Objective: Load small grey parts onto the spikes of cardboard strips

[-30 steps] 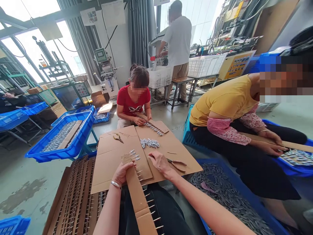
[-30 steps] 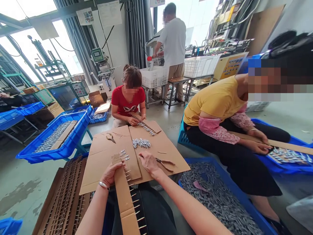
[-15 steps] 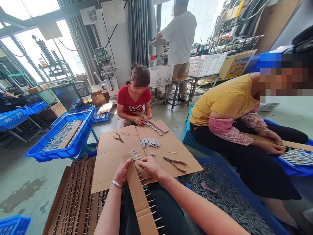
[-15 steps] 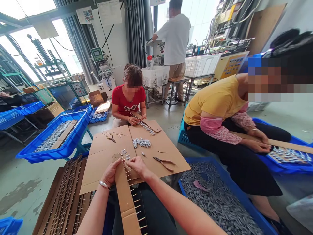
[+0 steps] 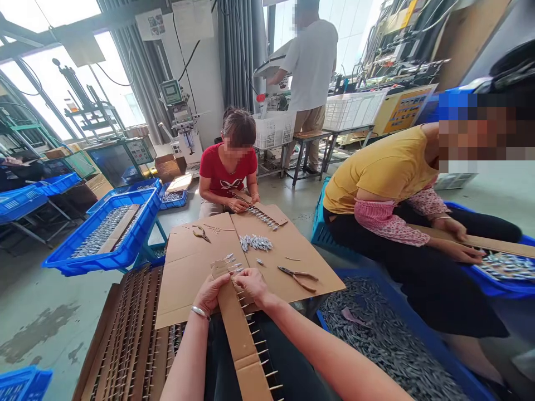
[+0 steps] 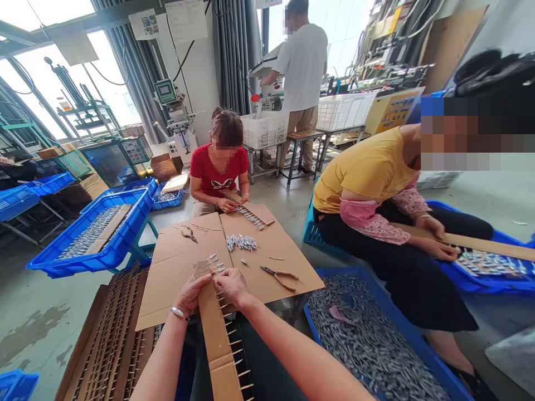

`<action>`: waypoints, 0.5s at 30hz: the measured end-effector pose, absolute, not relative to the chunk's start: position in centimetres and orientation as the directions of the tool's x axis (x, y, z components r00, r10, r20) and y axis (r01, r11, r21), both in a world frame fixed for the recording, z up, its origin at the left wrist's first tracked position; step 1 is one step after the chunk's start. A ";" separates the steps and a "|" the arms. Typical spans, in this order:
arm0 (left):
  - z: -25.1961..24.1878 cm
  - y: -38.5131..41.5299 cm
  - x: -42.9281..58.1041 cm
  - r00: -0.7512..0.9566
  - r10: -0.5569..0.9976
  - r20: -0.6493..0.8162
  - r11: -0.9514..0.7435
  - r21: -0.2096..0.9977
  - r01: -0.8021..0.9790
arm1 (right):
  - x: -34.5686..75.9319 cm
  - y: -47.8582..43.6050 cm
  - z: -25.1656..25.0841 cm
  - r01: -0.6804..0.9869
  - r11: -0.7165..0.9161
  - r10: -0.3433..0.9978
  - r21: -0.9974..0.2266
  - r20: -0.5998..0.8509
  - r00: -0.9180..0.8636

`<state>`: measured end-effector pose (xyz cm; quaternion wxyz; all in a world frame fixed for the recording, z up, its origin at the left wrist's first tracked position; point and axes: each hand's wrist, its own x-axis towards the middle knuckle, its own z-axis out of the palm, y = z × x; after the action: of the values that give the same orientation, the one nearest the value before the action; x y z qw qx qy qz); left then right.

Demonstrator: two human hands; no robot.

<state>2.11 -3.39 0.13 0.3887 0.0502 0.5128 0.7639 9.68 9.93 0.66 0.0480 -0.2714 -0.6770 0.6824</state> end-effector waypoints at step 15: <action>0.1 -3.5 1.9 -0.713 0.606 -0.353 -0.161 0.823 -0.545 | 9.6 10.6 1.2 0.180 -0.153 0.541 -0.972 -0.235 -0.807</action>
<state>1.93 -3.48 0.11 0.3780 0.0293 0.5262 0.7612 9.56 10.57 1.20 0.1281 -0.2828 -0.6380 0.7047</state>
